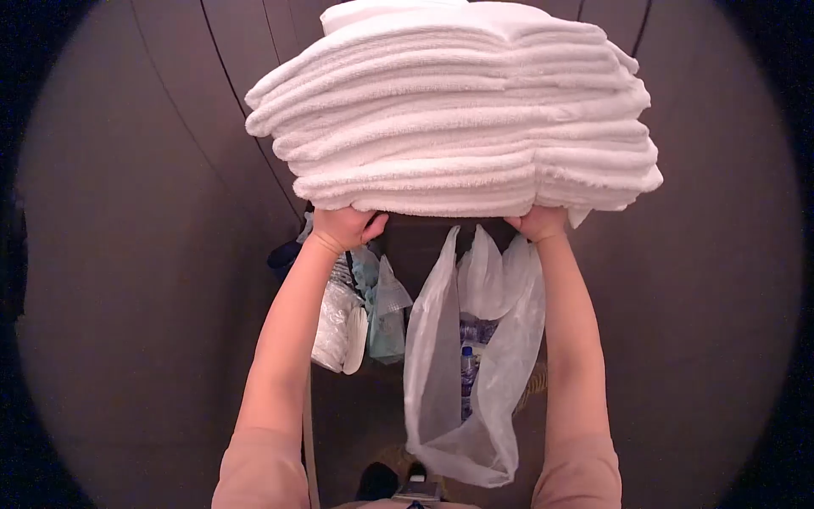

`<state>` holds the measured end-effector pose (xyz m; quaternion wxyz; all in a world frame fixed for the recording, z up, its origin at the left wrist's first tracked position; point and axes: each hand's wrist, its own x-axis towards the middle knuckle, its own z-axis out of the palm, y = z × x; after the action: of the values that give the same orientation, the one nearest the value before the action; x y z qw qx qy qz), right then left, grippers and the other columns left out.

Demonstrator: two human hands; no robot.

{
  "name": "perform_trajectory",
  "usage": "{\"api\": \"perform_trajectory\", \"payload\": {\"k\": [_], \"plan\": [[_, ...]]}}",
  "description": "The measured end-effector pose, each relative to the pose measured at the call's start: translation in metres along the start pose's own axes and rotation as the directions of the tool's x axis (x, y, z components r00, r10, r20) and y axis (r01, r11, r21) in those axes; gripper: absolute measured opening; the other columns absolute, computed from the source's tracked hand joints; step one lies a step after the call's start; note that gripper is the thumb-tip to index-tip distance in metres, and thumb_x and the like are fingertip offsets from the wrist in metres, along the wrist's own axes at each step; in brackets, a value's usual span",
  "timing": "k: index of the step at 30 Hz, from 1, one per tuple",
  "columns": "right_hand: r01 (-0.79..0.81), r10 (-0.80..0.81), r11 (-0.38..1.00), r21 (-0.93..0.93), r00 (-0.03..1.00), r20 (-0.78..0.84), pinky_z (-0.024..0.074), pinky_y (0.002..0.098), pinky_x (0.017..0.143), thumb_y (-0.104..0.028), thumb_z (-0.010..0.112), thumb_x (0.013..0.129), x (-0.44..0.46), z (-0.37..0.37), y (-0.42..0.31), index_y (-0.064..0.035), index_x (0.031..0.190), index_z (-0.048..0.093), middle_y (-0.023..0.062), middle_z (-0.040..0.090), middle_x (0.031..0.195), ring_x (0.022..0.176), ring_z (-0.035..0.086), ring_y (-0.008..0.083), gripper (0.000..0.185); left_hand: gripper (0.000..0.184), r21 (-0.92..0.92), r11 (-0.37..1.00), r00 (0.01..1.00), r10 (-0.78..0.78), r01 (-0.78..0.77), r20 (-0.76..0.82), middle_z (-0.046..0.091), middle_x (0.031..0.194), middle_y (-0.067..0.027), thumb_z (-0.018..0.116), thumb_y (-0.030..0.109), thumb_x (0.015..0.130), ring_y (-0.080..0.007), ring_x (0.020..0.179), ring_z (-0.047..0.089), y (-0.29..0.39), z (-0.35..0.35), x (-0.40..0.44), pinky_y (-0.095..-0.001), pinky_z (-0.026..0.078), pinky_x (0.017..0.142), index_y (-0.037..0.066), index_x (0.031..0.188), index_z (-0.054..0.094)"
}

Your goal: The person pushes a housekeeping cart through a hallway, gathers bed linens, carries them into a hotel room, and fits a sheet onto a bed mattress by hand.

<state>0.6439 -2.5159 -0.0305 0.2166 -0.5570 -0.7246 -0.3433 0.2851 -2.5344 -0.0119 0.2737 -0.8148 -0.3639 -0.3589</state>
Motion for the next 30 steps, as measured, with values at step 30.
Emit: {"api": "perform_trajectory", "payload": {"k": [30], "plan": [[-0.071,0.075,0.988,0.134,0.997,-0.024,0.0296,0.0482,0.097,-0.063,0.057,0.059,-0.003,0.002,-0.003,-0.016,0.126,0.043,0.0101,0.042,0.129,0.119,0.038,0.0316,0.083,0.037,0.031,0.998,0.999,0.05,-0.05,-0.004,0.055,0.107,-0.0049,0.06,0.041,0.07,-0.0293,0.1,0.052,-0.001,0.004,0.001,-0.0456,0.042,0.085,0.022,0.102,0.06]]}}
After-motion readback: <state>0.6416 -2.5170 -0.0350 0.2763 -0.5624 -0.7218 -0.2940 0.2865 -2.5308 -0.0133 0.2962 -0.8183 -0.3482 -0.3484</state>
